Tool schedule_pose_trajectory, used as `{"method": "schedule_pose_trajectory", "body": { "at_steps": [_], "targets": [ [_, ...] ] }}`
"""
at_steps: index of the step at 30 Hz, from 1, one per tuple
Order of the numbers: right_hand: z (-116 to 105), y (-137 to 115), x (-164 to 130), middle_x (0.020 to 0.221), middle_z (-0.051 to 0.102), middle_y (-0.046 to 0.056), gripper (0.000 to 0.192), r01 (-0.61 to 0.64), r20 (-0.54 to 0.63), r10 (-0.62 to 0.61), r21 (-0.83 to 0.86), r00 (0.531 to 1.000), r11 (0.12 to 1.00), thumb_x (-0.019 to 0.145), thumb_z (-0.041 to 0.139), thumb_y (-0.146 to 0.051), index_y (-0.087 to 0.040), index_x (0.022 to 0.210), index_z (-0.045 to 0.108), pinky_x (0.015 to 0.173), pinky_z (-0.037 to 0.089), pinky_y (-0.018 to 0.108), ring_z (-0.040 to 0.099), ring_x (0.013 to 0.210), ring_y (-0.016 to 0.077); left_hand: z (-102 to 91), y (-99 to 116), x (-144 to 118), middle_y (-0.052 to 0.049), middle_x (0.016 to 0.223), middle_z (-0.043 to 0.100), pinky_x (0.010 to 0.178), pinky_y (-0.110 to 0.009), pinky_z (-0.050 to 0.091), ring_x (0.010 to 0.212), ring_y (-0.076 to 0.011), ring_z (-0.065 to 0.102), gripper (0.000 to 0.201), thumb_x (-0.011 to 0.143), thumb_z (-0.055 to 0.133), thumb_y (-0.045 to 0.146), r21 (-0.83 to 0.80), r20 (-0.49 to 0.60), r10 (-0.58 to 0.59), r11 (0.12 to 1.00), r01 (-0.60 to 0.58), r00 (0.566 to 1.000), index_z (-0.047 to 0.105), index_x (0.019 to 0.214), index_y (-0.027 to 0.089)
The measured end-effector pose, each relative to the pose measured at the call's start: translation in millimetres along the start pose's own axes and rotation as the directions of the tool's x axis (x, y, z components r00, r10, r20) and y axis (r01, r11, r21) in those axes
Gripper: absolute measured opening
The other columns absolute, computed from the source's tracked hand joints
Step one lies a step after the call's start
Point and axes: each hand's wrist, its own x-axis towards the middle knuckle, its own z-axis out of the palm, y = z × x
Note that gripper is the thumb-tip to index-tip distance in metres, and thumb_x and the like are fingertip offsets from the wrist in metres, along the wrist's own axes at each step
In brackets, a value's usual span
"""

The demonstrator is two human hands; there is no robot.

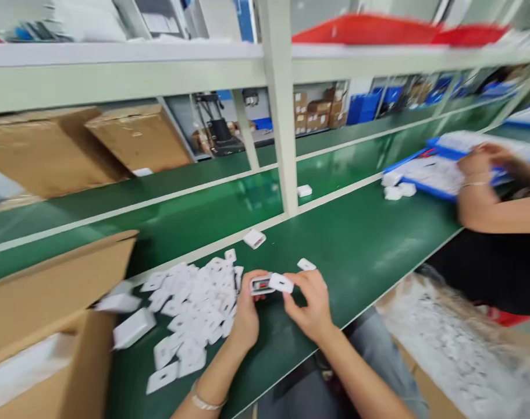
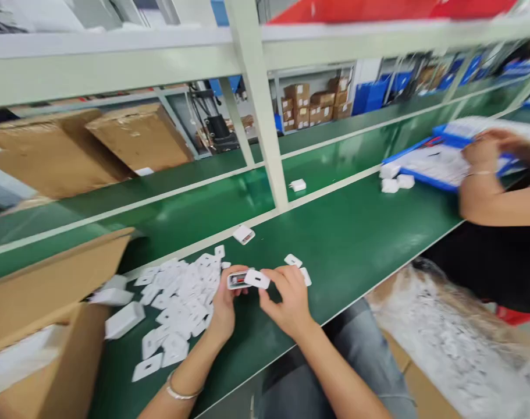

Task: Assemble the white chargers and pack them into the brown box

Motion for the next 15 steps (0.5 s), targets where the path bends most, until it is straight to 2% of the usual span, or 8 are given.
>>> {"method": "schedule_pose_trajectory", "body": {
  "at_steps": [4, 8, 15],
  "targets": [
    [2.2, 2.3, -1.0, 0.095, 0.069, 0.005, 0.028, 0.049, 0.046, -0.047, -0.055, 0.998, 0.997, 0.099, 0.065, -0.023, -0.025, 0.125, 0.072, 0.075, 0.050, 0.037, 0.064, 0.084, 0.0211, 7.5, -1.7, 2.2, -0.007, 0.101, 0.066, 0.074, -0.034, 0.050, 0.082, -0.0207, 0.059, 0.058, 0.107, 0.021, 0.064, 0.025, 0.066, -0.040, 0.999, 0.039, 0.997, 0.061, 0.116, 0.023],
    [5.6, 0.6, -3.5, 0.094, 0.068, 0.005, 0.029, 0.105, 0.104, -0.094, -0.111, 0.990, 0.988, 0.102, 0.064, -0.026, -0.027, 0.130, 0.072, 0.072, 0.047, 0.036, 0.059, 0.079, 0.0194, 3.6, -0.3, -1.2, -0.008, 0.112, 0.064, 0.086, -0.037, 0.051, 0.099, -0.0239, 0.061, 0.055, 0.107, 0.026, 0.065, 0.084, 0.143, 0.025, 0.996, -0.037, 0.989, 0.060, 0.120, 0.024],
    [2.5, 0.4, -2.5, 0.096, 0.068, 0.005, 0.033, 0.143, 0.115, -0.131, -0.105, 0.985, 0.984, 0.107, 0.059, -0.031, -0.030, 0.139, 0.068, 0.072, 0.047, 0.035, 0.061, 0.079, 0.0184, 3.8, 5.7, -1.4, -0.010, 0.118, 0.062, 0.092, -0.039, 0.050, 0.108, -0.0243, 0.061, 0.043, 0.110, 0.032, 0.056, 0.200, 0.158, 0.084, 0.973, -0.116, 0.984, 0.058, 0.121, 0.023]
  ]
}}
